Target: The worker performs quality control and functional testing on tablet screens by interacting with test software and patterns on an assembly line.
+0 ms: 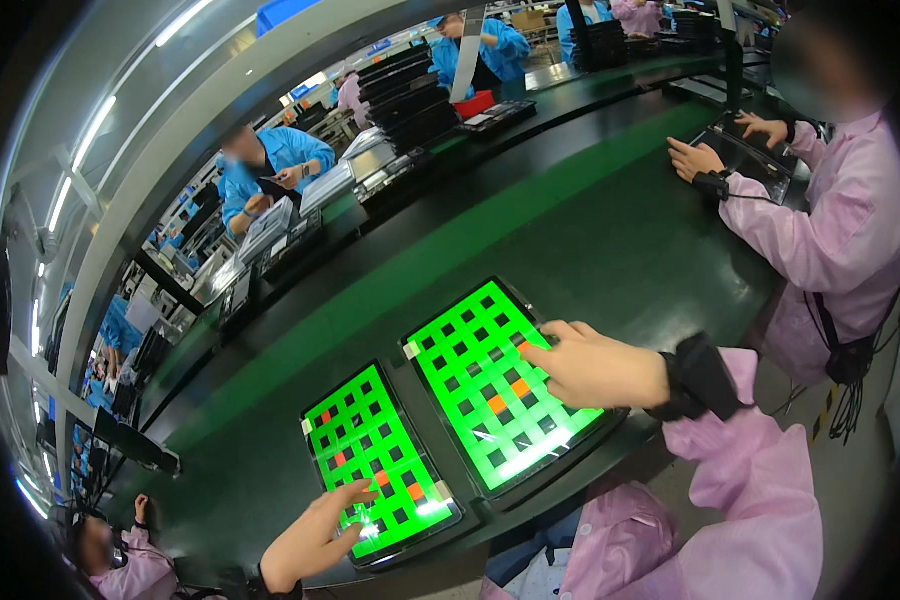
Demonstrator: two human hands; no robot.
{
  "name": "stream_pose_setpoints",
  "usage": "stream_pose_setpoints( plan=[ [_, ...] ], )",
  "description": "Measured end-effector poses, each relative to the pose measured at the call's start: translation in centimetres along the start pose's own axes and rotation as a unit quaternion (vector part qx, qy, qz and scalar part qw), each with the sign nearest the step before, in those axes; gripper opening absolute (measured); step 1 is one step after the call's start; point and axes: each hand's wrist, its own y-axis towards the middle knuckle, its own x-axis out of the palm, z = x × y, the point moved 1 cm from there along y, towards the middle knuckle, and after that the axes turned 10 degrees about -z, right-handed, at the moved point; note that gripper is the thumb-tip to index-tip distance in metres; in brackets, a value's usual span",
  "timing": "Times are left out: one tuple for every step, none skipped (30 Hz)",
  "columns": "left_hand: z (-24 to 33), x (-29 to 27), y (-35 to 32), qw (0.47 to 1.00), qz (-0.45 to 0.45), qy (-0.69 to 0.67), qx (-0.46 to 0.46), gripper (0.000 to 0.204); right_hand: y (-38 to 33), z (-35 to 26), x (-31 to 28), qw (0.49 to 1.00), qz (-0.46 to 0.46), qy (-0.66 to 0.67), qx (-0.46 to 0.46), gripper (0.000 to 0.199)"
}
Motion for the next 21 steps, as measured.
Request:
stream_pose_setpoints(
  plan=[
    [0.1,-0.2,-0.7,0.999,0.015,0.024,-0.047,0.053,-0.7,-0.7,-0.3,1.000,-0.010,-0.004,0.000,0.044],
    [-0.5,-0.2,-1.2,0.999,0.010,0.022,-0.049,0.053,-0.9,-1.3,-0.1,1.000,-0.013,0.000,0.001,0.044],
    [-1.3,-0.2,-1.7,0.996,0.057,0.033,-0.063,0.052,-0.7,-1.9,0.0,1.000,-0.008,-0.011,-0.017,0.044],
    [-1.8,-0.2,-2.1,0.991,0.103,0.044,-0.078,0.050,-0.5,-2.5,0.2,0.999,-0.002,-0.022,-0.036,0.044],
    [-1.6,-0.4,-2.0,0.989,0.120,0.042,-0.073,0.050,0.0,-2.5,1.0,0.997,0.021,-0.039,-0.062,0.046],
    [-1.6,-0.5,-1.7,0.989,0.120,0.043,-0.071,0.050,0.1,-2.8,1.5,0.997,0.023,-0.039,-0.060,0.046],
    [-1.8,-0.6,-1.1,0.986,0.146,0.049,-0.061,0.047,0.1,-3.2,2.0,0.997,0.021,-0.015,-0.073,0.047],
    [-1.9,-0.8,-0.6,0.982,0.171,0.058,-0.053,0.044,0.1,-3.6,2.2,0.996,0.021,0.012,-0.089,0.048],
    [-2.6,-0.9,-0.3,0.981,0.176,0.058,-0.062,0.044,0.1,-4.6,2.0,0.997,0.002,0.022,-0.079,0.051],
    [-3.5,-1.2,0.4,0.967,0.228,0.096,-0.055,0.044,0.2,-5.0,2.0,0.996,0.002,0.022,-0.088,0.051],
    [-4.5,-1.4,0.9,0.949,0.280,0.134,-0.052,0.045,0.5,-5.2,2.1,0.996,0.015,0.021,-0.091,0.052],
    [-5.4,-1.6,1.6,0.947,0.287,0.135,-0.057,0.045,0.5,-5.3,2.0,0.995,0.030,0.017,-0.088,0.053],
    [-6.2,-1.8,2.3,0.941,0.299,0.151,-0.052,0.046,0.6,-5.1,2.2,0.993,0.049,0.038,-0.099,0.053],
    [-7.0,-1.9,3.1,0.935,0.311,0.166,-0.046,0.047,0.5,-5.2,1.8,0.993,0.049,0.034,-0.104,0.053],
    [-7.7,-2.0,3.8,0.933,0.315,0.167,-0.047,0.047,0.1,-5.4,1.2,0.992,0.053,0.067,-0.097,0.052],
    [-8.2,-1.9,4.4,0.933,0.308,0.179,-0.043,0.047,-0.2,-5.5,0.9,0.989,0.056,0.100,-0.090,0.051],
    [-8.4,-1.8,4.9,0.934,0.299,0.190,-0.038,0.047,-0.4,-5.0,1.3,0.984,0.090,0.111,-0.104,0.050],
    [-8.4,-1.7,5.0,0.934,0.300,0.189,-0.037,0.047,-0.7,-4.7,1.5,0.985,0.089,0.110,-0.103,0.050],
    [-8.4,-1.5,5.0,0.933,0.290,0.208,-0.052,0.048,-0.8,-4.5,1.6,0.984,0.100,0.109,-0.099,0.050],
    [-8.3,-1.3,5.0,0.931,0.278,0.226,-0.068,0.048,-1.0,-4.3,1.8,0.983,0.110,0.110,-0.094,0.049],
    [-8.0,-1.1,4.8,0.933,0.275,0.222,-0.071,0.048,-1.1,-4.1,1.7,0.983,0.104,0.121,-0.086,0.049]
  ],
)
